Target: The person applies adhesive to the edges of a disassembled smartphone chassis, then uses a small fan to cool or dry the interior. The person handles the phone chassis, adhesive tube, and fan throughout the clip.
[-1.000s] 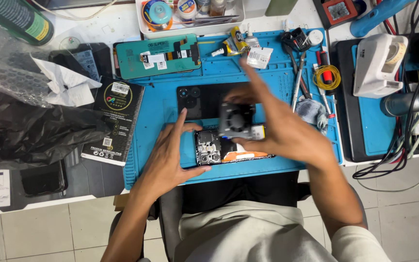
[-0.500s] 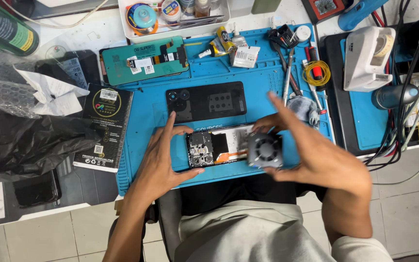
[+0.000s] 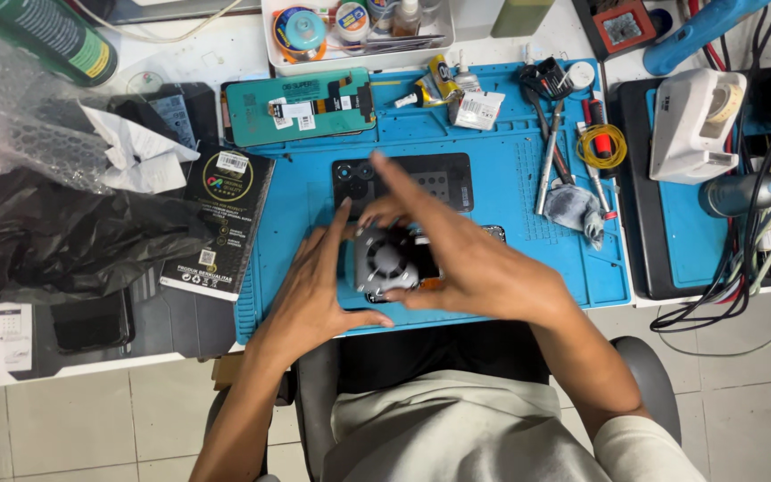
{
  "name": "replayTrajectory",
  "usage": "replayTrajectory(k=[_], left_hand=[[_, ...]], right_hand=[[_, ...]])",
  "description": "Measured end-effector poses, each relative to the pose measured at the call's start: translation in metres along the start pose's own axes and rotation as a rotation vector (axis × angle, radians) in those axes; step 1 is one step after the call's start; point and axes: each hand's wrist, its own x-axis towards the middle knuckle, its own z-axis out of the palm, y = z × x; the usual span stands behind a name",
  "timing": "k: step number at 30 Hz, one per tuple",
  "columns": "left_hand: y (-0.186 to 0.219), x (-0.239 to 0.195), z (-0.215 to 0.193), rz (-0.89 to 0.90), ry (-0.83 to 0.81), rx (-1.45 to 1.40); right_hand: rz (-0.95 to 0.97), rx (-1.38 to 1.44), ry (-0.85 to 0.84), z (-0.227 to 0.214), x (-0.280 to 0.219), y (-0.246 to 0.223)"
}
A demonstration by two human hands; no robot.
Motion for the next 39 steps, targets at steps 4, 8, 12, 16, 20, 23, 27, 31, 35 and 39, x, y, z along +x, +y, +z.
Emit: replayTrajectory(k=[4, 8, 12, 16, 20, 23, 27, 31, 35, 39], left_hand=[[0.008, 0.001, -0.005, 0.072, 0.046, -0.129], [0.022, 0.004, -0.009, 0.058, 0.066, -0.147], [0.041, 0.002, -0.013, 0.156, 0.11, -0.145], [0.059, 0.013, -0.011, 0.259, 0.112, -0.154], [0.072, 0.025, -0.005, 0.273, 0.134, -0.081], [0.074, 0.03, 0.001, 0.307, 0.157, -0.069], [0.071, 0.033, 0.007, 0.319, 0.172, -0.066], [0.067, 0.033, 0.009, 0.339, 0.215, -0.005], [0.062, 0.032, 0.007, 0.322, 0.199, -0.032], [0.059, 0.031, 0.001, 0.323, 0.217, -0.021]], right_hand=[[0.038, 0.029, 0.101, -0.012, -0.009, 0.003], [-0.006, 0.151, 0.143, -0.023, -0.025, 0.007], [-0.025, 0.197, 0.132, -0.026, -0.036, 0.008], [-0.061, 0.172, 0.096, -0.029, -0.048, 0.006], [-0.045, 0.178, 0.122, -0.035, -0.061, 0.002], [-0.049, 0.15, 0.151, -0.037, -0.067, 0.002], [-0.049, 0.106, 0.158, -0.039, -0.068, 0.005], [-0.052, 0.074, 0.153, -0.04, -0.065, 0.005], [-0.065, 0.058, 0.166, -0.039, -0.059, 0.004], [-0.077, 0.059, 0.165, -0.036, -0.052, 0.002]])
